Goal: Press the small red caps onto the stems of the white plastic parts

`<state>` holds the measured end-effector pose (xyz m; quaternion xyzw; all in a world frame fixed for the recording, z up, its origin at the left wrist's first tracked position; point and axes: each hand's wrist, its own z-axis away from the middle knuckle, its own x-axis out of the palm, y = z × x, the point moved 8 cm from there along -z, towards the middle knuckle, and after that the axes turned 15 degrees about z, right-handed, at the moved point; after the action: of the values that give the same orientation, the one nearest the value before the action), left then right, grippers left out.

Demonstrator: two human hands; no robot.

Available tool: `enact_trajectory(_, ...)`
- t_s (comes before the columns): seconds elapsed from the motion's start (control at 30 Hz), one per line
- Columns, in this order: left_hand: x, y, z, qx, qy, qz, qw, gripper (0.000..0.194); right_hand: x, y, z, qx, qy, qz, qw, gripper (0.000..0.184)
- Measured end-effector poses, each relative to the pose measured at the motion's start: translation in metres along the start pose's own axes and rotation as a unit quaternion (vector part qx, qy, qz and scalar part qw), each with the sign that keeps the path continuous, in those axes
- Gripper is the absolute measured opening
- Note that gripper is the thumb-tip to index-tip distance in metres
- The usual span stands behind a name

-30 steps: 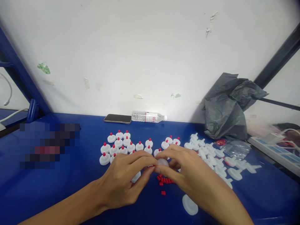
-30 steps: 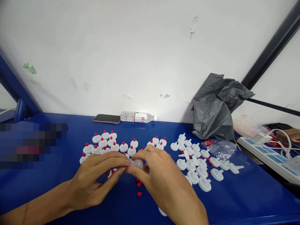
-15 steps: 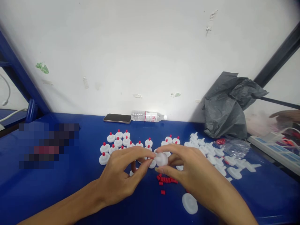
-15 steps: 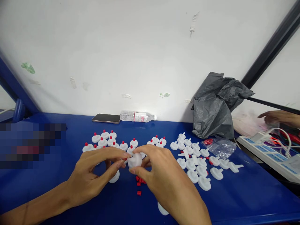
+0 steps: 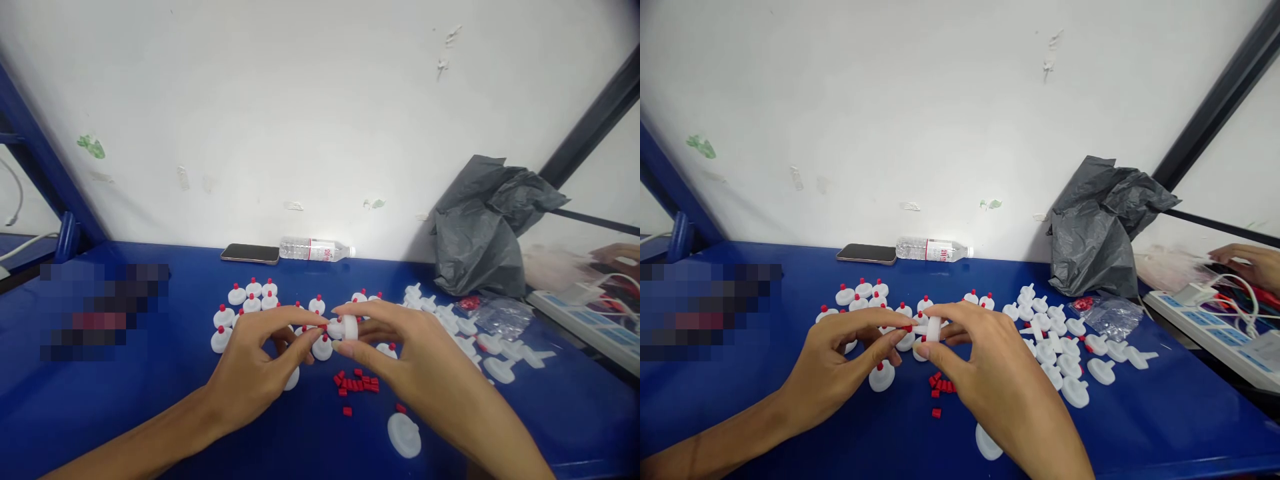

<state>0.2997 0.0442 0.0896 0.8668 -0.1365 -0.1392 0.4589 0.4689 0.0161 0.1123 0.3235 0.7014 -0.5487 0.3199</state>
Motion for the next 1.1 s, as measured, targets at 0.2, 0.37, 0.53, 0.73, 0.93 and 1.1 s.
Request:
enact_trajectory(0.2,0.0,0.007,-0.001,0.044,-0.006,-0.051,0.998,0.019,-0.001,0.001,0.001,0.004,0.001,0.0,1.0,0.031)
enact_trajectory(0.37,0.004,0.005,0.0,0.059,-0.01,-0.078,0.995,0.015,0.0,0.001,0.003,-0.005,0.009,0.015,1.0,0.033)
enact_trajectory(0.53,0.005,0.006,0.001,0.095,-0.032,-0.122,0.987,0.009,-0.001,-0.003,0.003,-0.036,0.027,0.06,0.997,0.034)
enact_trajectory(0.73,0.018,0.0,0.01,0.145,-0.103,-0.138,0.974,0.019,0.006,-0.019,0.005,-0.054,0.025,0.088,0.994,0.028)
enact_trajectory(0.93,0.022,-0.021,0.014,0.009,-0.095,-0.088,0.991,0.016,0.007,-0.024,0.008,-0.046,0.06,0.129,0.989,0.026)
enact_trajectory(1.1,0.023,-0.017,0.013,-0.012,-0.09,-0.052,0.994,0.02,0.005,-0.02,0.006,-0.038,0.021,0.108,0.993,0.013)
